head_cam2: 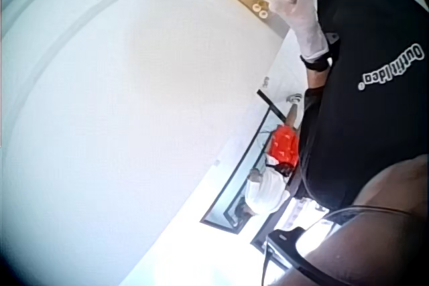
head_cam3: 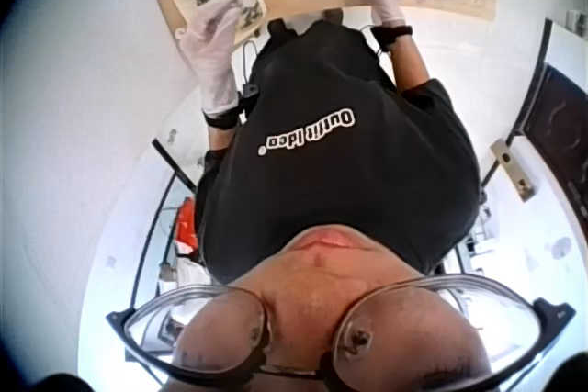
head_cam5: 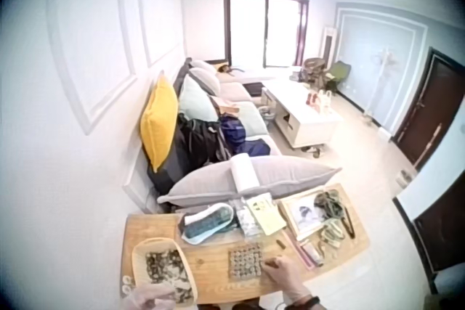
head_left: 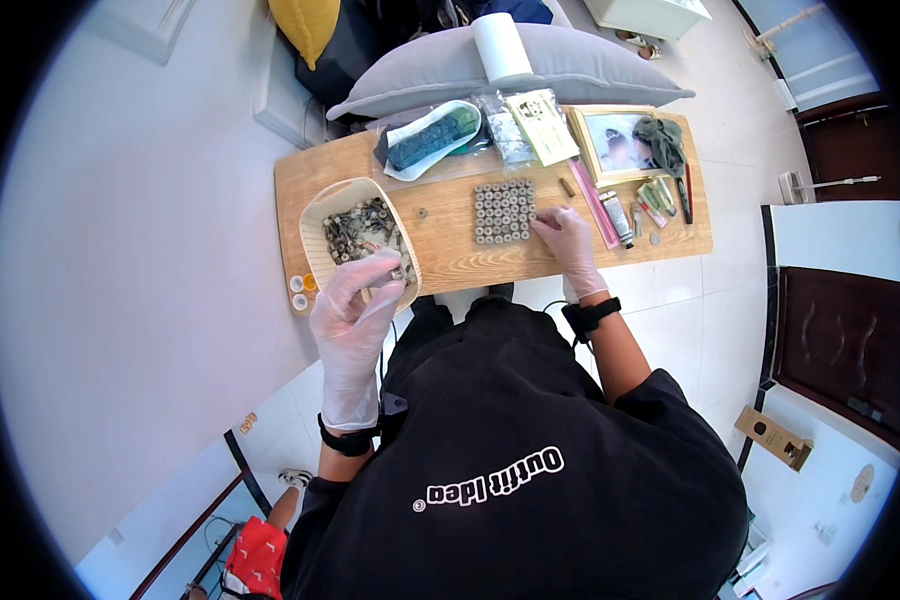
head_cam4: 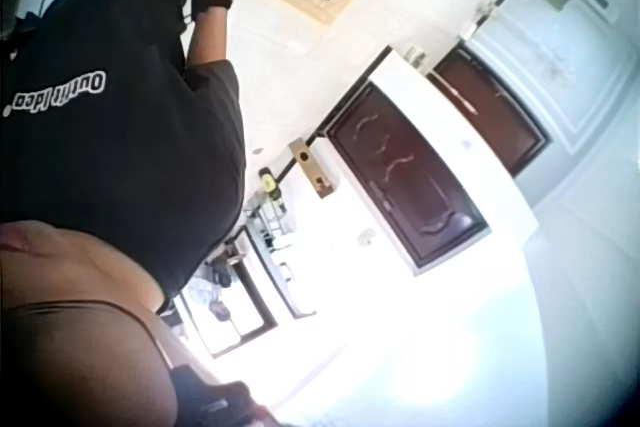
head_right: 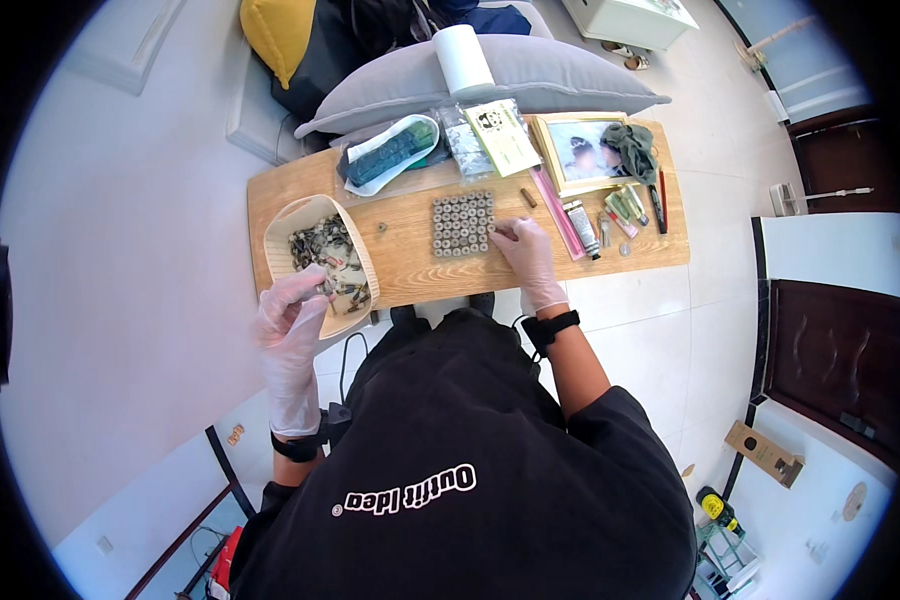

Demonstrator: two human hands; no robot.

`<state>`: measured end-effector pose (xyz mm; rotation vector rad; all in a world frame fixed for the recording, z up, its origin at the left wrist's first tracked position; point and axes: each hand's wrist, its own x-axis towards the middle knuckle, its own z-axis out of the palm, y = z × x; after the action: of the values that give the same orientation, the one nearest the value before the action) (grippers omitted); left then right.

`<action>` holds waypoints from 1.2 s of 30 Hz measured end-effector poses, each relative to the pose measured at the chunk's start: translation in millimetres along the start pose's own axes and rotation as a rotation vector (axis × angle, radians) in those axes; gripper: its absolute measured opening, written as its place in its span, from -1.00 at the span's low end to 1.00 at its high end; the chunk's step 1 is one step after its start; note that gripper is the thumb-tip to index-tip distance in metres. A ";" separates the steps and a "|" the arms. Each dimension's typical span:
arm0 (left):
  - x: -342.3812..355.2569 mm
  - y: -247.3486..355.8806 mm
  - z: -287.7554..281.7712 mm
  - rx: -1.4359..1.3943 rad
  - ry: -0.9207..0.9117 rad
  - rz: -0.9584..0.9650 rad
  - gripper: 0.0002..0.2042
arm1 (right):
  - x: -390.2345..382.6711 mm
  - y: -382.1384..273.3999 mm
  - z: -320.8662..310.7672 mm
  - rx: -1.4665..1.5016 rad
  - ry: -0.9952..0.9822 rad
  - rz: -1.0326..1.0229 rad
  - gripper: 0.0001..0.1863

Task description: The person picks up a small metal part from a container and holds it up for inspection, turning it over to check different sides before placing it into a tray of similar components.

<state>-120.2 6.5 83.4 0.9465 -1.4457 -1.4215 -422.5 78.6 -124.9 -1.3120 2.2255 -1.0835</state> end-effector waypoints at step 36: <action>19.7 -47.2 165.7 0.513 -0.268 0.490 -0.72 | -14.2 -103.9 -127.2 0.929 -0.214 0.262 -0.75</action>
<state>-285.6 40.2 43.6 0.6381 -2.1316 -0.8479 -431.9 117.3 35.1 -0.6618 1.3640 -1.5007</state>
